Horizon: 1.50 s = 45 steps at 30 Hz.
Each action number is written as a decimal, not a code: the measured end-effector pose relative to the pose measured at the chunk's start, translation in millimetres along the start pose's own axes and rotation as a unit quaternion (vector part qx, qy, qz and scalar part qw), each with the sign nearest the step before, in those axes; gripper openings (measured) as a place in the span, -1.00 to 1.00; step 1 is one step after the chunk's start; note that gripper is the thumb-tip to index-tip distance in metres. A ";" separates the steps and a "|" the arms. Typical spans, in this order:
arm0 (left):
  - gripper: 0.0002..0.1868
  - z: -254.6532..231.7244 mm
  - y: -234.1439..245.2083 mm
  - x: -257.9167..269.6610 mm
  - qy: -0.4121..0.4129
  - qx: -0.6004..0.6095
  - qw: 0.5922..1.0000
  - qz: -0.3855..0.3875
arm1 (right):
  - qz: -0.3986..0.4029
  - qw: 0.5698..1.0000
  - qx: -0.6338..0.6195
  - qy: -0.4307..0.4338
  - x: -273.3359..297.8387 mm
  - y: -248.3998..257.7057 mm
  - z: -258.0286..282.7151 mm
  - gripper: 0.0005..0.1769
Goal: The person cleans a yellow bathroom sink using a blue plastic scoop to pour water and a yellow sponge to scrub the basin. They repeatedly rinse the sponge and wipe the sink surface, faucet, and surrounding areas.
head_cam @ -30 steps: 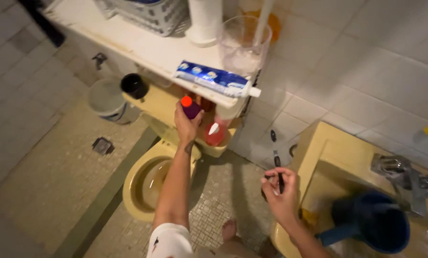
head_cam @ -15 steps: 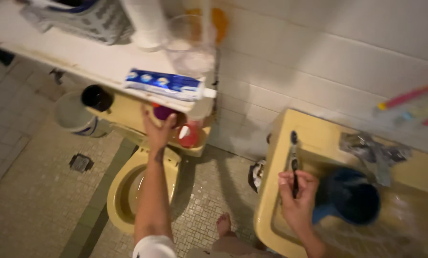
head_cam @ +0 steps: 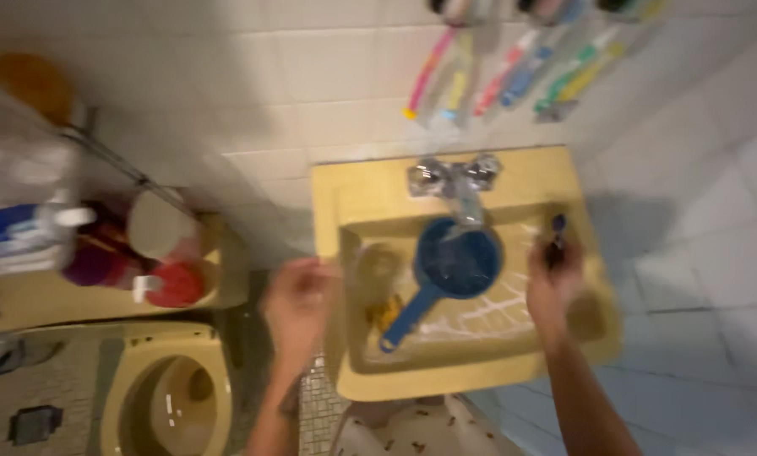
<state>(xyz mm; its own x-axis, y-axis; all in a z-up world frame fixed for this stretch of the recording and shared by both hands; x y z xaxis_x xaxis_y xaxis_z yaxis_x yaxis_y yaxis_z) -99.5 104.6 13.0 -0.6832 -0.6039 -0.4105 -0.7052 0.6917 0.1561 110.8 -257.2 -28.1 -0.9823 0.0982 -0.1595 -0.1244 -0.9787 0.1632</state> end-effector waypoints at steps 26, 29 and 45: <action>-0.55 -39.6 -113.9 103.5 0.349 -0.159 0.863 0.330 | 0.178 0.973 0.009 -0.146 -74.2 -51.1 -101.8 -0.63; -0.51 -48.9 -111.4 94.7 0.272 -0.172 0.892 0.318 | 0.303 0.924 0.044 -0.229 -34.3 -43.9 -164.6 -0.66; -0.53 -84.5 -99.0 58.6 0.304 -0.267 0.854 0.326 | 0.479 0.822 0.144 -0.272 6.6 -90.9 -173.6 -0.69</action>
<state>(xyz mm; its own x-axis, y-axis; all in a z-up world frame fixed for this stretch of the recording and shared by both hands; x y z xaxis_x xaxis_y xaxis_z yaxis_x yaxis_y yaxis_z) -85.8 -32.7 49.4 -0.8214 -0.3666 0.4370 -0.0126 0.7776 0.6286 140.0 -198.8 -213.0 -0.5564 -0.5502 0.6226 0.7915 -0.5790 0.1956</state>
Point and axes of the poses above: each hand's wrist, its own x-axis away from the middle knuckle, its own y-axis out of the back of the hand, z = x × y, the point moved 3 cm from there along -x, towards the middle knuckle, and after that the axes turned 10 degrees about -y, right-handed, at the moved point
